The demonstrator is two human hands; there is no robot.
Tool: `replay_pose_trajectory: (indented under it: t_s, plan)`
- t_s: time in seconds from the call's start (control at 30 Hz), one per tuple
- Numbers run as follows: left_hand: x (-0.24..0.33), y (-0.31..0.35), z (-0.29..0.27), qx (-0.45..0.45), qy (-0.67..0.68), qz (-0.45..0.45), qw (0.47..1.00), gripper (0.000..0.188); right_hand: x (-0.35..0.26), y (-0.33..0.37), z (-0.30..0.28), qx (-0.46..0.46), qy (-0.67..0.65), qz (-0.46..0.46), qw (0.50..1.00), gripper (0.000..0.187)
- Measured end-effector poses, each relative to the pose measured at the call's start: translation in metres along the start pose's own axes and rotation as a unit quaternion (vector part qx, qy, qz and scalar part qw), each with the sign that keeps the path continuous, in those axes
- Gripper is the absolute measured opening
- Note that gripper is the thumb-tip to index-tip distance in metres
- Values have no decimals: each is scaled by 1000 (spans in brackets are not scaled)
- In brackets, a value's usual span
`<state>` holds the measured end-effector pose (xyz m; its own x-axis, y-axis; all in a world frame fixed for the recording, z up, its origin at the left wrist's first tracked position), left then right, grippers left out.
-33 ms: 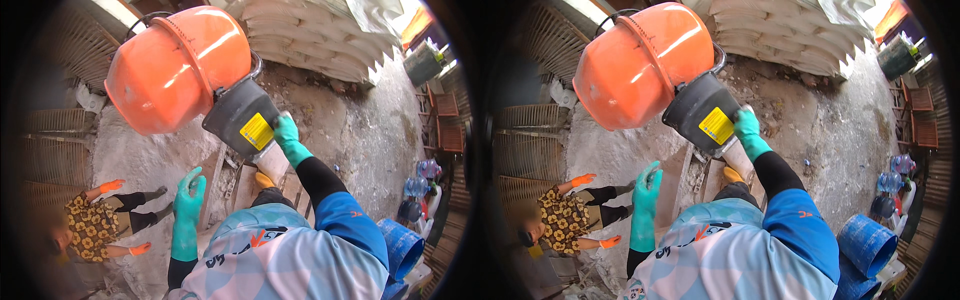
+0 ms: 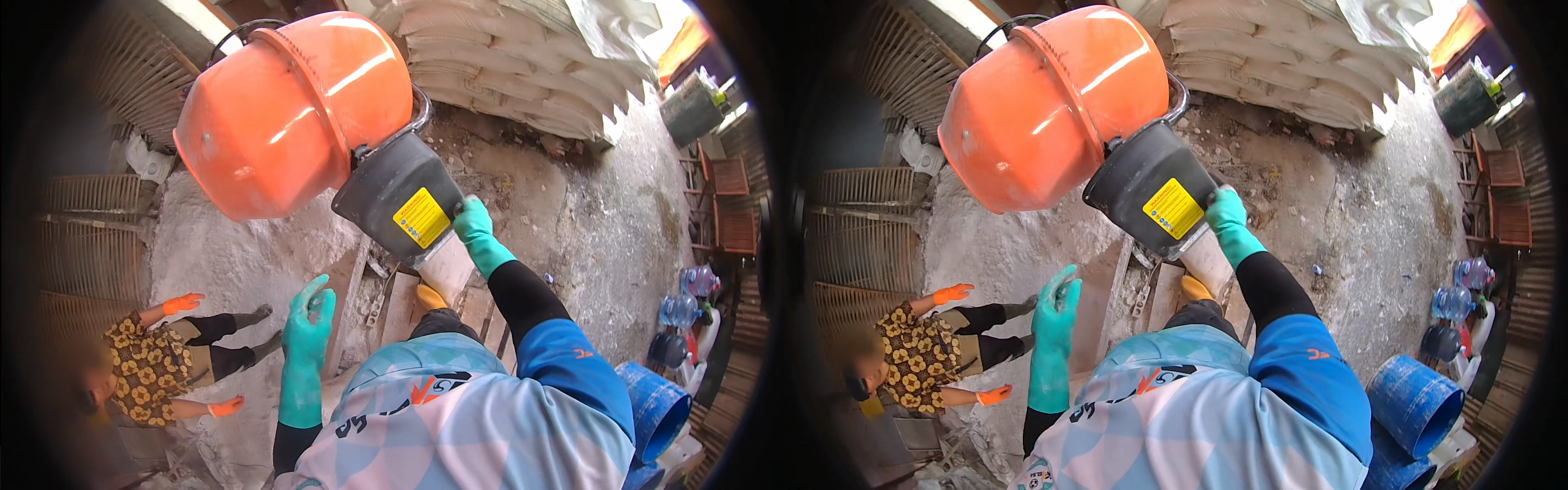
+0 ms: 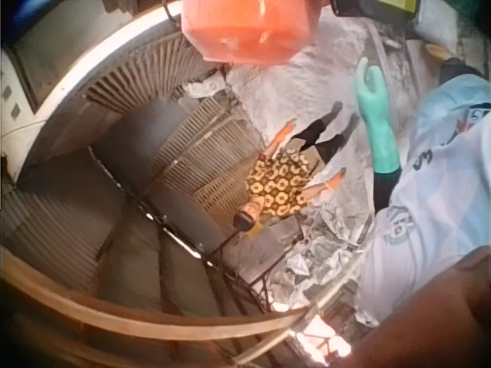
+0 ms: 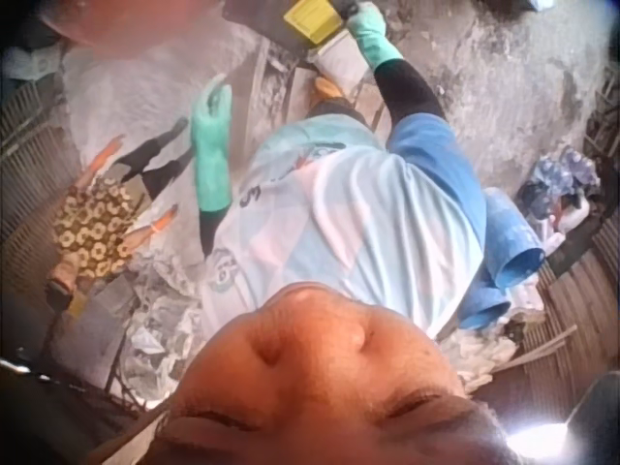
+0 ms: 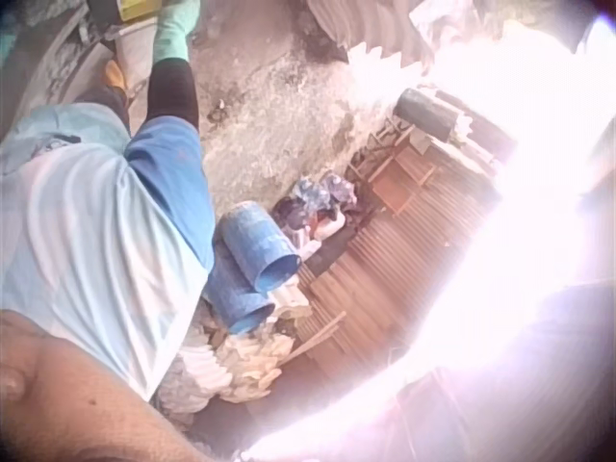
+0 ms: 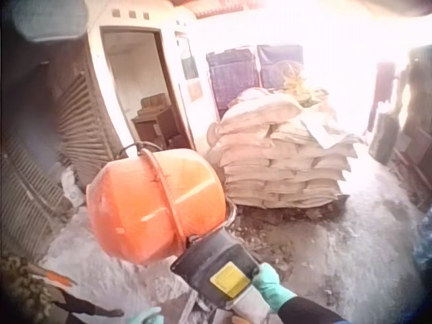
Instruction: The person puts on green gloves and walks through a storage area filled with white sacks. They place a red bucket on a hanging scale, then use a scoop to transfer a white powdery substance from a sack into the bucket. The person adjusts the scale and continues to add material to the bucket.
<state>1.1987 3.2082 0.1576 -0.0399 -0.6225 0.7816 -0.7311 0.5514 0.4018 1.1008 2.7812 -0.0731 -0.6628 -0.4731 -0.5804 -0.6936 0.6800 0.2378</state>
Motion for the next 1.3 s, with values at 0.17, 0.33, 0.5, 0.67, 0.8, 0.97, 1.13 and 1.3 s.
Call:
replay_pose_trajectory:
  t_s: [0.17, 0.33, 0.5, 0.67, 0.8, 0.97, 1.13, 1.3]
  plan:
    - [-16, 2, -1, 16, 30, 4, 999, 41, -22, -54, -43, 32, -409, -49, 911, 31]
    - [-25, 5, 2, 27, 42, -10, 999, 41, -143, -48, -85, 164, -94, -419, 888, 45]
    - [-27, 24, -5, 81, 30, -6, 996, 40, -22, -91, -15, -158, -107, 22, 981, 30]
    - [-55, 45, -11, 107, 60, -46, 991, 40, -43, -109, -25, -230, -545, 25, 806, 28]
    - [-67, 66, -9, 123, 90, -30, 988, 41, -83, -109, -28, -148, -430, -81, 887, 24]
    - [-79, 75, 3, 144, 133, -36, 980, 40, 10, -123, 11, -232, -222, 17, 947, 25]
    - [-93, 89, 16, 147, 128, -63, 979, 40, 24, -91, -29, 54, -405, -79, 909, 31]
    - [-89, 115, 26, 145, 105, -53, 982, 40, -70, 8, -22, 70, -72, -377, 921, 28]
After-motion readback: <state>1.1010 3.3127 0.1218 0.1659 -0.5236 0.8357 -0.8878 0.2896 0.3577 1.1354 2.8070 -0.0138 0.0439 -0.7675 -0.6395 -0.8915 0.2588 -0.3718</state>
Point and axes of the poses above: each hand's wrist, its own y-axis away from the middle knuckle, its own z-axis out of the palm, x = y × z, the point moved 8 cm from there along -y, towards the middle knuckle, and after that the axes turned 15 degrees about -x, right-handed, at the moved point
